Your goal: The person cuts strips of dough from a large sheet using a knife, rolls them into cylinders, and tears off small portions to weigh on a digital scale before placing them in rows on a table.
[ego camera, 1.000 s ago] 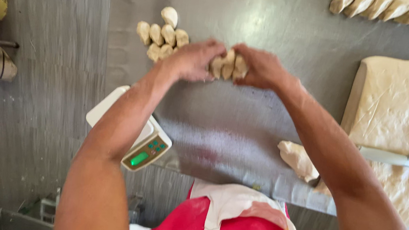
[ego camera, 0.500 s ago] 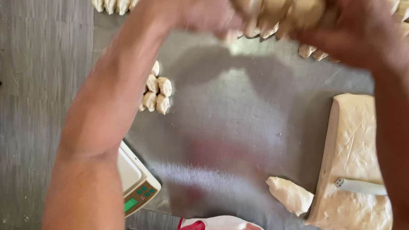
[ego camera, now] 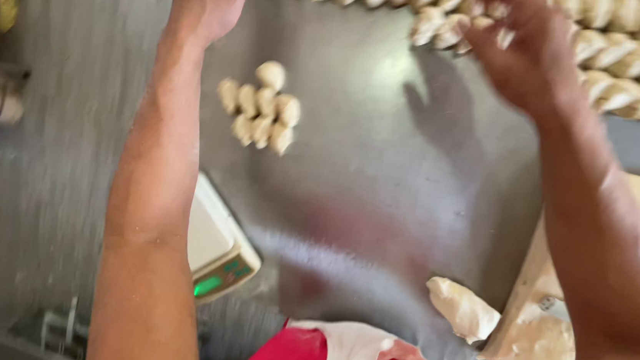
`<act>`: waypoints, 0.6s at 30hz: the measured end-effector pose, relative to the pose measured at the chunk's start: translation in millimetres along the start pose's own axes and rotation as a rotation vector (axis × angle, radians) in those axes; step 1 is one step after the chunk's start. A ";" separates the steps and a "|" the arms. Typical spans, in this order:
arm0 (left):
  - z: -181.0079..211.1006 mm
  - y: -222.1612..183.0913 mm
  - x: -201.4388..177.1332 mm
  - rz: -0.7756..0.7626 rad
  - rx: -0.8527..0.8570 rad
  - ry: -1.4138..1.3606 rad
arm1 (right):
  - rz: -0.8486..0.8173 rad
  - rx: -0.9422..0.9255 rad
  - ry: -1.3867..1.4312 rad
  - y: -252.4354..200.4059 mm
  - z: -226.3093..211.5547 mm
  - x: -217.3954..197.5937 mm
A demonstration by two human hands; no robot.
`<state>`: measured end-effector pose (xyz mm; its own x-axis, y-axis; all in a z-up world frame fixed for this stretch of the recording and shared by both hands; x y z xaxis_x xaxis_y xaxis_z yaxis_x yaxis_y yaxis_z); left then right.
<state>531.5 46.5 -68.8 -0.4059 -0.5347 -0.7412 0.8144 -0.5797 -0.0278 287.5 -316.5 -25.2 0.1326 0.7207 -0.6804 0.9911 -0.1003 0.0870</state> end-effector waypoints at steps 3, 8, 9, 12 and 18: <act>-44.1 -100.9 -24.6 0.036 -0.302 -0.091 | -0.318 0.046 0.131 -23.7 -70.5 97.8; -56.8 -149.1 15.9 -0.033 -0.299 -0.084 | -0.402 0.081 -0.004 -14.7 -107.0 206.7; -52.5 -155.7 23.2 -0.008 -0.243 -0.088 | -0.379 0.055 -0.004 -8.8 -108.7 222.0; -13.7 -154.1 23.7 0.077 0.114 -0.058 | -0.200 -0.265 -0.158 27.4 -131.6 247.3; -13.0 -199.7 41.0 -0.298 -0.602 -0.451 | -0.671 0.167 0.460 11.8 -130.4 283.2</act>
<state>357.7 148.3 -102.3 -0.6649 -0.6809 -0.3071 0.6768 -0.3753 -0.6333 337.4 -24.2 -121.9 -0.4617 0.8684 -0.1808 0.8513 0.3765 -0.3654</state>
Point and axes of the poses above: each hand's wrist, its own y-axis towards the middle knuckle, its own x-axis out of the palm, z = x × y, the point moved 7 cm from there along y, towards the middle knuckle, and after that the axes turned 13 degrees about -y, right-handed, at the moved point
